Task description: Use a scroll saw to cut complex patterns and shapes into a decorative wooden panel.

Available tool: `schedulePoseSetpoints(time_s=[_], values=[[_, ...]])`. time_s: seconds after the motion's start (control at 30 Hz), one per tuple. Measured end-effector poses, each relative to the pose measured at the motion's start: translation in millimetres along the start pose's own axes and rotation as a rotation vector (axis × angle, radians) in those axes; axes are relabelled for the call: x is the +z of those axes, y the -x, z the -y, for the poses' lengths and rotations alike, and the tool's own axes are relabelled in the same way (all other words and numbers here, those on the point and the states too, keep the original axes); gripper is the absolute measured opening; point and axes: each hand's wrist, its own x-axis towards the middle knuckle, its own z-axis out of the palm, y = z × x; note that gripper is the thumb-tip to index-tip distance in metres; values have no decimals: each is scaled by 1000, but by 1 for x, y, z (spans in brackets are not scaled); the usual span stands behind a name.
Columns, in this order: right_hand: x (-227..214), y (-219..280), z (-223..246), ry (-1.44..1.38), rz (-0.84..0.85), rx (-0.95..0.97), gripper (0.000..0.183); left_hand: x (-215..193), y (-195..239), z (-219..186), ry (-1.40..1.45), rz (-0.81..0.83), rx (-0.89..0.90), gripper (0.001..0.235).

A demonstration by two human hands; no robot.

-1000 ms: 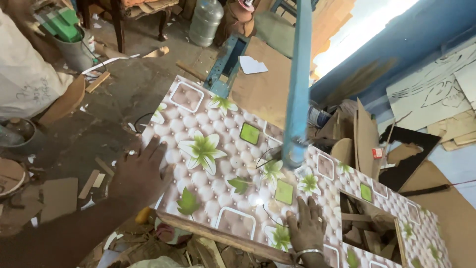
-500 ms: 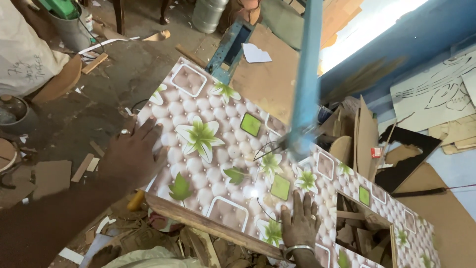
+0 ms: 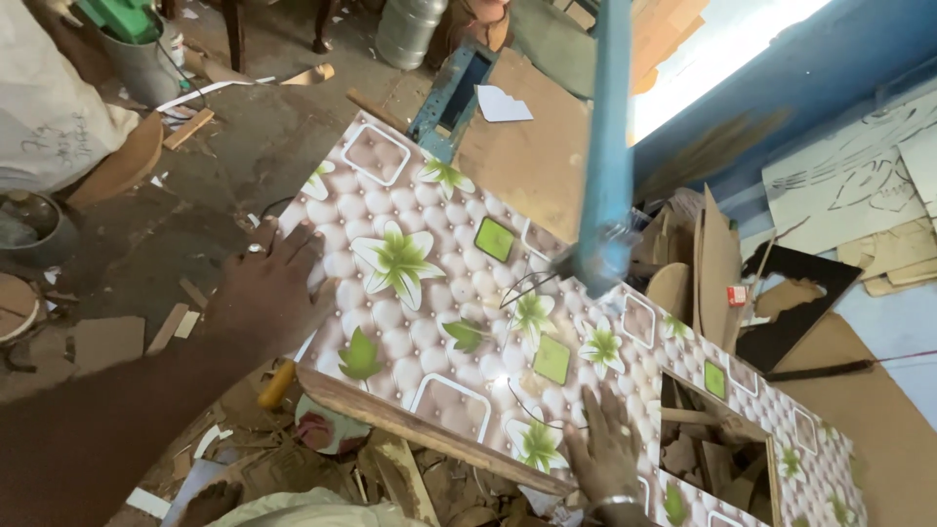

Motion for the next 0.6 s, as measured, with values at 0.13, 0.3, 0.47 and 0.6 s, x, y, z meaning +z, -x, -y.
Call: schedulePoseSetpoints(time_s=[0.13,0.3,0.47,0.6], values=[[-8,12,2,40,-72,-21,78,-2,-2,-2,1,28,-26,60],[-31,17,33,-122,-25,129,72,10,-11,5,-21,0,31,60],[-19,18,22,-65,-170,44,68,8,-12,1,10,-15,9,57],[-18,24,23,-117,-240,11,63,-2,-12,-5,-11,-32,13,55]])
